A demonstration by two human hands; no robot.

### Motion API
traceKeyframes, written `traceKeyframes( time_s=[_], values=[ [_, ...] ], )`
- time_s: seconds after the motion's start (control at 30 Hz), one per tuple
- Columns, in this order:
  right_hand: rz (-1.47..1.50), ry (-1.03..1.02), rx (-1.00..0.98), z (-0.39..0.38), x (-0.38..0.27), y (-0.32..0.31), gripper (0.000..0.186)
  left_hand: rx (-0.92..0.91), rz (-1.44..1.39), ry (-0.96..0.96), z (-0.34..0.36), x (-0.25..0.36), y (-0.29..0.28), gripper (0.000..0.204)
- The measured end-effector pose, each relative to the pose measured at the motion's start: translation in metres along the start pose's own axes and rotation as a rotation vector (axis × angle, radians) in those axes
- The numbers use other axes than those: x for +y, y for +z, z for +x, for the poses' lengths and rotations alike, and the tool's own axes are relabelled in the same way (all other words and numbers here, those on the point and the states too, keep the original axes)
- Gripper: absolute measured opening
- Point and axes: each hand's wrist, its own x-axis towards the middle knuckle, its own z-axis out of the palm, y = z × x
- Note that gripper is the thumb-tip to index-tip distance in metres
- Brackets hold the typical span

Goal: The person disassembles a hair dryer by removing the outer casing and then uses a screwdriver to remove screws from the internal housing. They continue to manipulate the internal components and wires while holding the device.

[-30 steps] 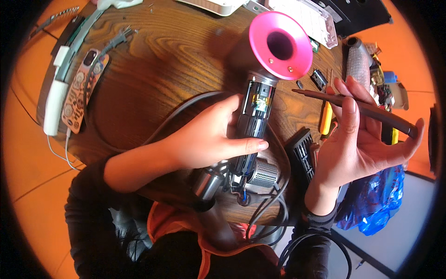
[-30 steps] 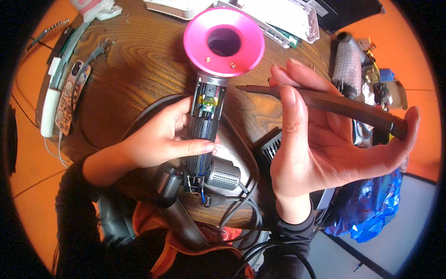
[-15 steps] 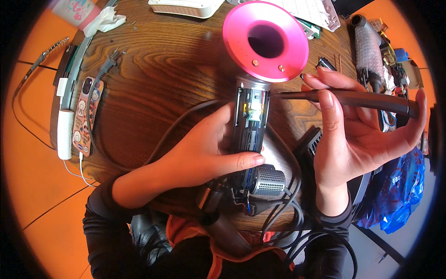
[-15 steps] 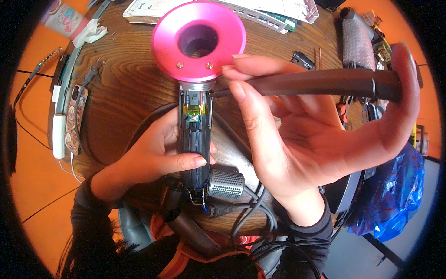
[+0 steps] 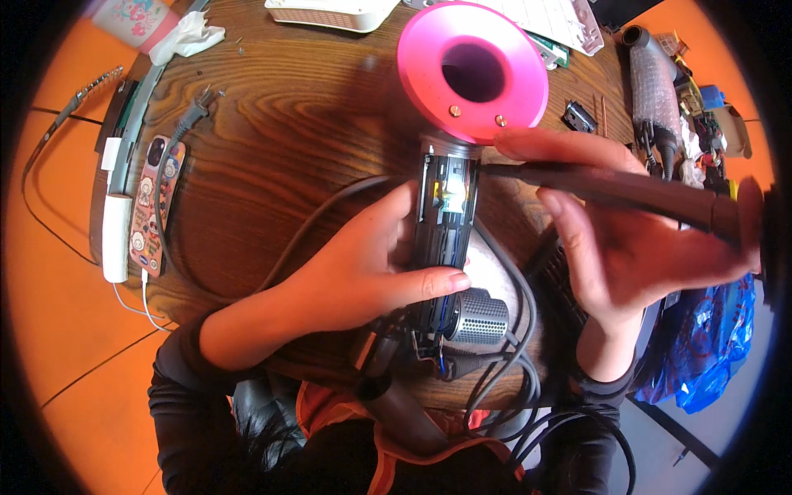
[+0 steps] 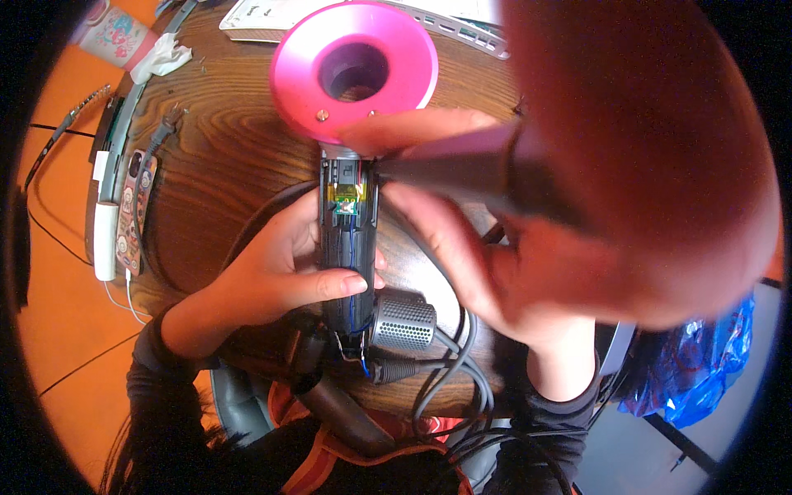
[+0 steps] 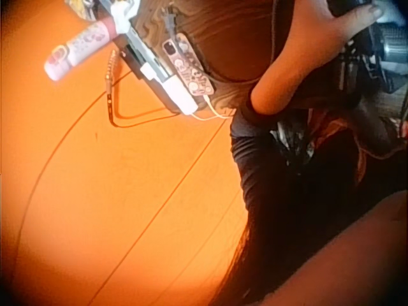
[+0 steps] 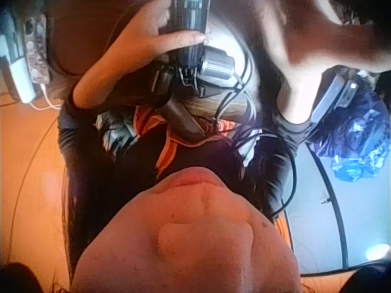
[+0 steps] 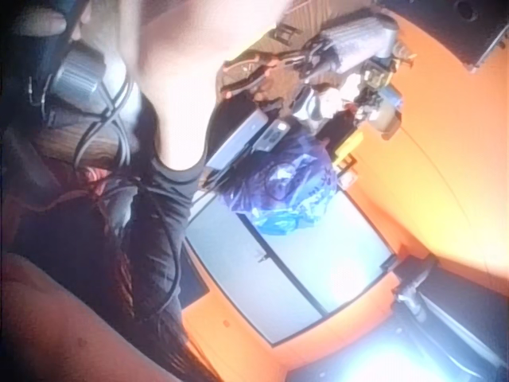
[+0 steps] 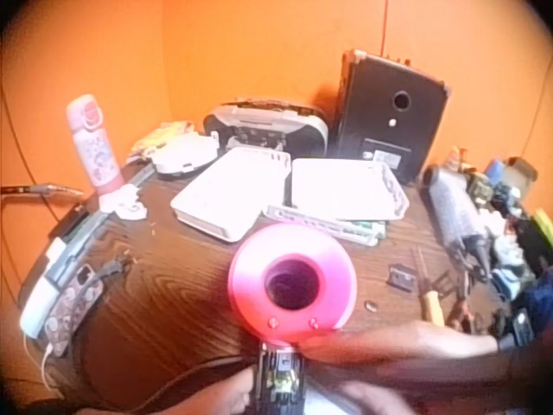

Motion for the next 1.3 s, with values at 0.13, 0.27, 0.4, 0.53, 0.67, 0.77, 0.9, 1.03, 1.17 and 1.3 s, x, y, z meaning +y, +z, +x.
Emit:
traceKeyframes(
  time_s=[0.13,0.27,0.4,0.53,0.67,0.77,0.9,1.03,1.17,1.3],
  values=[
    [-0.108,-0.098,-0.019,-0.002,0.0,0.003,0.094,-0.007,0.028,0.026,0.0,-0.002,-0.001,0.057],
    [-0.23,-0.231,-0.025,-0.005,0.0,0.009,0.099,0.028,0.034,0.043,0.0,-0.005,-0.002,0.054],
    [-0.266,-0.2,-0.018,0.001,0.008,0.006,0.093,0.024,0.051,0.104,0.001,-0.006,-0.003,0.052],
    [-0.288,-0.155,-0.086,0.003,0.014,-0.001,0.088,-0.009,0.003,0.094,0.001,-0.006,-0.003,0.051],
    [-0.232,-0.139,-0.271,-0.001,0.008,-0.009,0.083,-0.007,0.019,0.08,0.001,-0.007,-0.004,0.05],
    [-0.321,-0.191,-0.357,0.002,0.008,-0.011,0.078,-0.005,0.053,0.092,0.001,-0.008,-0.006,0.05],
    [-0.204,-0.273,-0.322,0.006,0.012,-0.005,0.082,-0.007,0.089,0.092,0.002,-0.01,-0.006,0.051],
    [-0.324,-0.317,-0.126,-0.006,0.009,0.006,0.09,0.0,0.072,0.101,0.003,-0.009,-0.005,0.049],
    [-0.169,-0.213,0.01,-0.016,0.013,0.01,0.088,-0.01,0.092,0.081,0.003,-0.008,-0.005,0.048],
    [-0.022,-0.241,0.178,-0.015,0.03,0.012,0.09,-0.023,0.084,0.08,0.004,-0.008,-0.006,0.048]
  ],
)
